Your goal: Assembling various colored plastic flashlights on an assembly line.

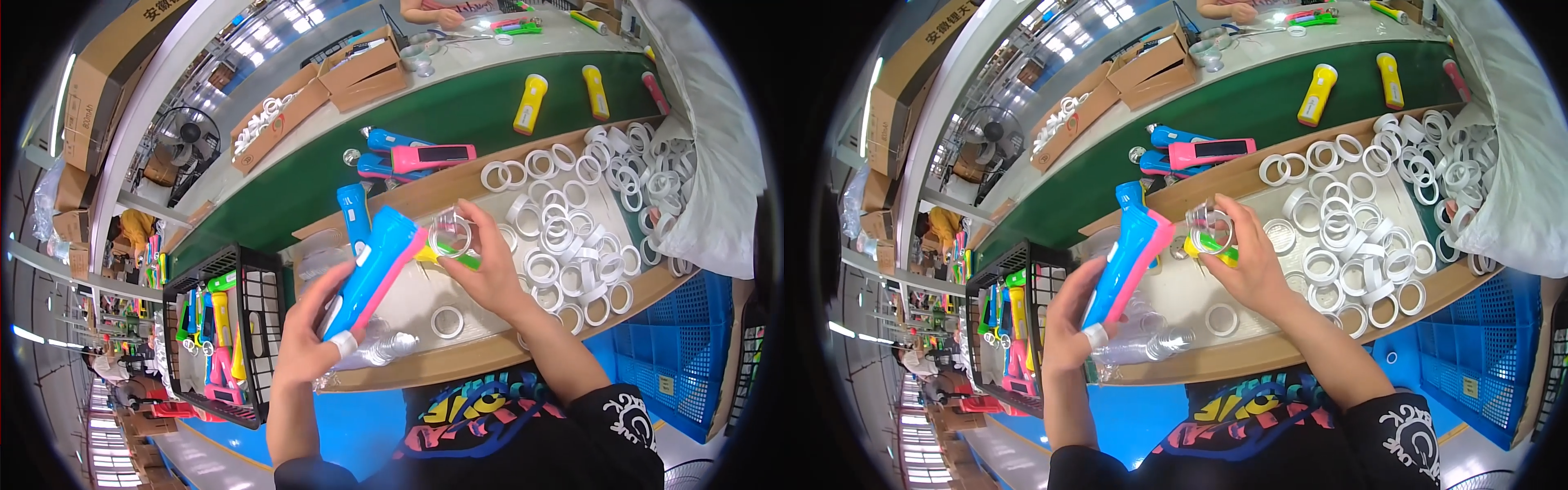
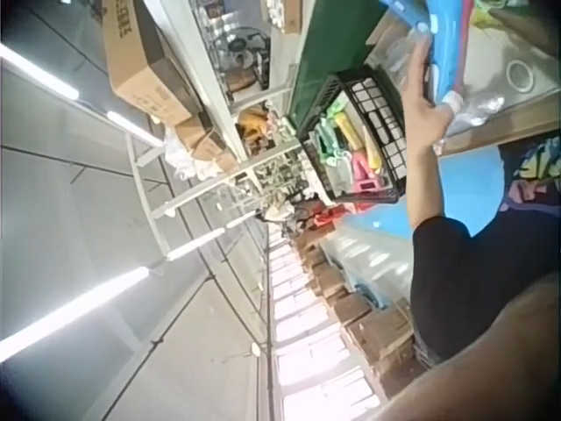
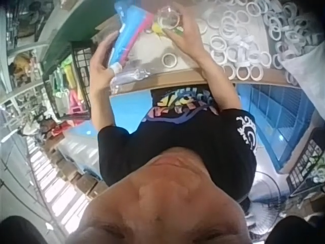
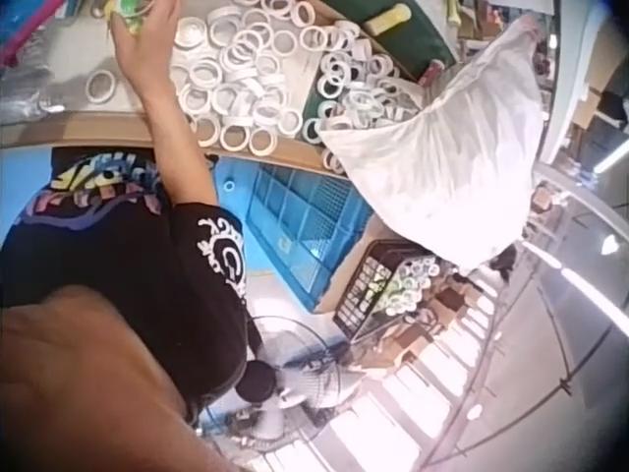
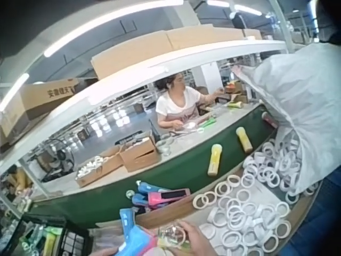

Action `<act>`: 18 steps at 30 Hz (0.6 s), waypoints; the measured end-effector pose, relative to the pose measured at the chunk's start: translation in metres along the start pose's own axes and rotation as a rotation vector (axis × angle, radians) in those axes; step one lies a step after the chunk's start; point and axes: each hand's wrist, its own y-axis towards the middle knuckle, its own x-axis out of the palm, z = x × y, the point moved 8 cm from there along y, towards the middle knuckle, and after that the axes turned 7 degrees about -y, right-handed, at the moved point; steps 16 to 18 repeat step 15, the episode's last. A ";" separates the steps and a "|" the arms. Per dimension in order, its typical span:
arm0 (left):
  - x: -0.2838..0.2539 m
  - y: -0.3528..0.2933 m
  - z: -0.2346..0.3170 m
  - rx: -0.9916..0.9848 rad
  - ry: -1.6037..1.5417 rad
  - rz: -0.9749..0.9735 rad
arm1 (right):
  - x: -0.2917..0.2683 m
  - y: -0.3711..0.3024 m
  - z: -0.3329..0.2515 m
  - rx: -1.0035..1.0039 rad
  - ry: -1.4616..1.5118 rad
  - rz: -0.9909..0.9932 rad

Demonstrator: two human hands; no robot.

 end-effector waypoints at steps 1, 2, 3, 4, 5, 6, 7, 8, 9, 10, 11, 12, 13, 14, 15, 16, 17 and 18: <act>0.003 -0.006 0.004 -0.041 0.090 -0.025 | 0.002 0.000 -0.001 -0.024 0.035 0.009; 0.004 -0.009 0.004 -0.084 0.180 -0.050 | 0.002 -0.001 -0.002 -0.048 0.069 0.018; 0.013 -0.007 0.022 0.204 0.450 -0.144 | 0.002 -0.001 -0.002 -0.046 0.074 0.018; 0.015 -0.009 0.027 0.200 0.454 -0.144 | 0.003 -0.001 -0.005 -0.064 0.057 0.004; 0.023 -0.013 0.039 0.279 0.655 -0.179 | 0.003 -0.001 -0.008 -0.080 0.040 -0.011; 0.033 -0.017 0.049 0.357 0.858 -0.218 | 0.001 0.000 -0.009 -0.075 0.046 -0.009; 0.042 -0.018 0.056 0.395 0.973 -0.281 | 0.001 0.000 -0.013 -0.110 -0.008 -0.038; 0.049 -0.019 0.058 0.381 1.078 -0.340 | 0.003 0.000 -0.016 -0.145 -0.063 -0.066; 0.057 -0.019 0.056 0.367 1.182 -0.401 | 0.002 -0.001 -0.015 -0.139 -0.060 -0.065; 0.062 -0.020 0.056 0.407 1.262 -0.415 | 0.006 -0.002 -0.014 -0.143 -0.062 -0.109; 0.062 -0.021 0.057 0.401 1.265 -0.418 | 0.009 -0.004 -0.014 -0.147 -0.064 -0.152; 0.061 -0.020 0.057 0.380 1.270 -0.407 | 0.009 -0.004 -0.014 -0.143 -0.059 -0.152; 0.060 -0.019 0.056 0.363 1.272 -0.399 | 0.008 -0.003 -0.016 -0.166 -0.067 -0.158; 0.058 -0.018 0.057 0.361 1.270 -0.405 | 0.006 -0.002 -0.018 -0.189 -0.074 -0.164; 0.049 -0.016 0.058 0.309 1.259 -0.363 | 0.006 -0.004 -0.017 -0.183 -0.074 -0.163; 0.049 -0.016 0.058 0.309 1.259 -0.363 | 0.006 -0.004 -0.017 -0.183 -0.074 -0.163; 0.049 -0.016 0.058 0.309 1.259 -0.363 | 0.006 -0.004 -0.017 -0.183 -0.074 -0.163; 0.049 -0.016 0.058 0.309 1.259 -0.363 | 0.006 -0.004 -0.017 -0.183 -0.074 -0.163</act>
